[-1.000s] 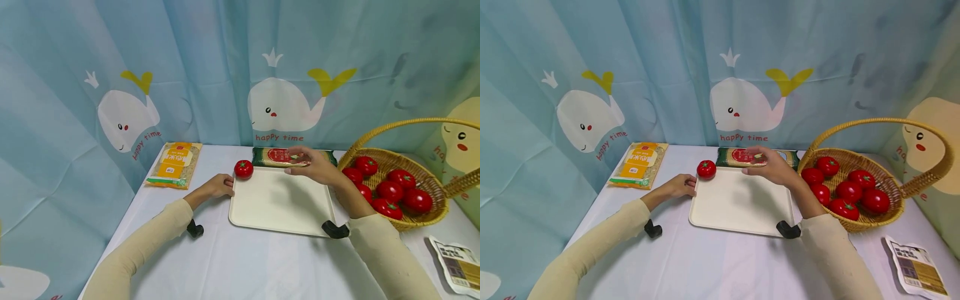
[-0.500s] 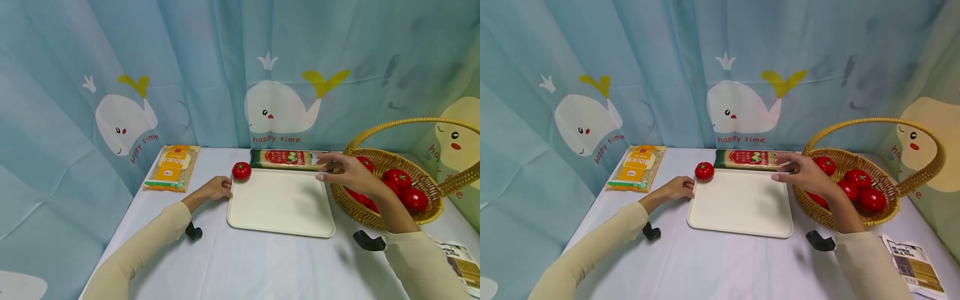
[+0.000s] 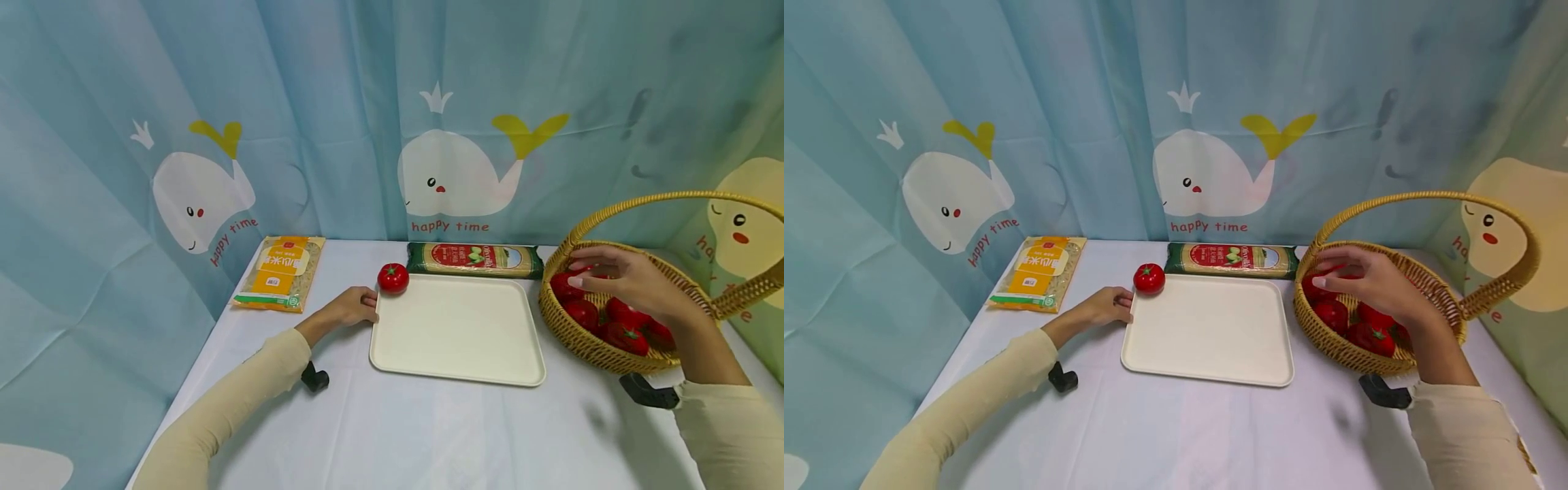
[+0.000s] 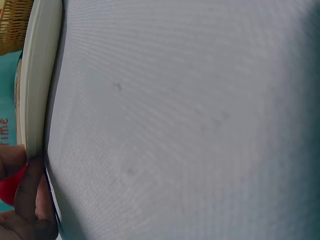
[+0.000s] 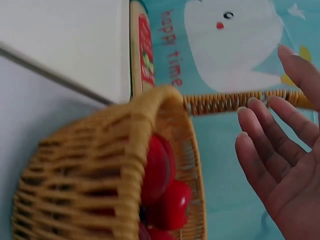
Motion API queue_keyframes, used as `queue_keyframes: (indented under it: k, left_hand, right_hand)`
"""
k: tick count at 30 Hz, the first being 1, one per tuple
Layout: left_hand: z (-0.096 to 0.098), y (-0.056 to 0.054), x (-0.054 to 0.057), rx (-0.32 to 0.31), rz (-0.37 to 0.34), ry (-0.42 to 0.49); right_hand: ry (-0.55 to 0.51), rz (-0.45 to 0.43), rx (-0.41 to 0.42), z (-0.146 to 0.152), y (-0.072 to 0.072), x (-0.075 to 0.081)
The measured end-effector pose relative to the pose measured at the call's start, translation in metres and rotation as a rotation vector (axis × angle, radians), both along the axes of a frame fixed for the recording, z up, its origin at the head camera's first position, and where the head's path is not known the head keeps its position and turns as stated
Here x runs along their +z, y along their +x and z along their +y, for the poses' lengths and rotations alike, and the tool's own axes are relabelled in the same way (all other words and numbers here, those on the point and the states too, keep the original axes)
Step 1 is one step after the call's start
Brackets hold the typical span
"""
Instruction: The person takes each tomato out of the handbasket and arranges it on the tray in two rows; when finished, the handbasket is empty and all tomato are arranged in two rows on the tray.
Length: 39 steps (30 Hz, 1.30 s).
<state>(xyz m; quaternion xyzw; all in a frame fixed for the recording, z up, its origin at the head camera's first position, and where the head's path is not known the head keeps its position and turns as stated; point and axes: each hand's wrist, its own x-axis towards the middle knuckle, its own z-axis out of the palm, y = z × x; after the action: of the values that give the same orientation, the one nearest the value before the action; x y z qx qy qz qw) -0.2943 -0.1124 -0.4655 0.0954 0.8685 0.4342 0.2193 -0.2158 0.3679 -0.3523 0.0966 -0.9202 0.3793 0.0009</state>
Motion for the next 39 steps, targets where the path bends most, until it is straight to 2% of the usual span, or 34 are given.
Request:
queue_keyframes:
  k: [4, 10, 19, 24, 39]
  left_hand:
    - [-0.001, 0.001, 0.002, -0.007, 0.002, -0.001]
    - [0.0, 0.0, 0.002, 0.022, -0.014, -0.025]
    - [-0.001, -0.001, 0.005, 0.019, -0.01, -0.031]
    - [-0.001, -0.001, 0.005, 0.024, -0.018, -0.029]
    - [0.002, 0.0, 0.002, 0.027, -0.017, -0.019]
  right_hand:
    - [0.018, -0.027, -0.031, 0.017, -0.003, -0.002]
    - [0.015, -0.041, -0.047, 0.034, -0.009, -0.005]
    - [0.082, -0.145, -0.093, 0.051, -0.028, 0.005]
    - [0.072, -0.167, -0.106, 0.055, -0.041, 0.008]
    - [0.183, -0.234, -0.056, 0.068, -0.069, -0.002]
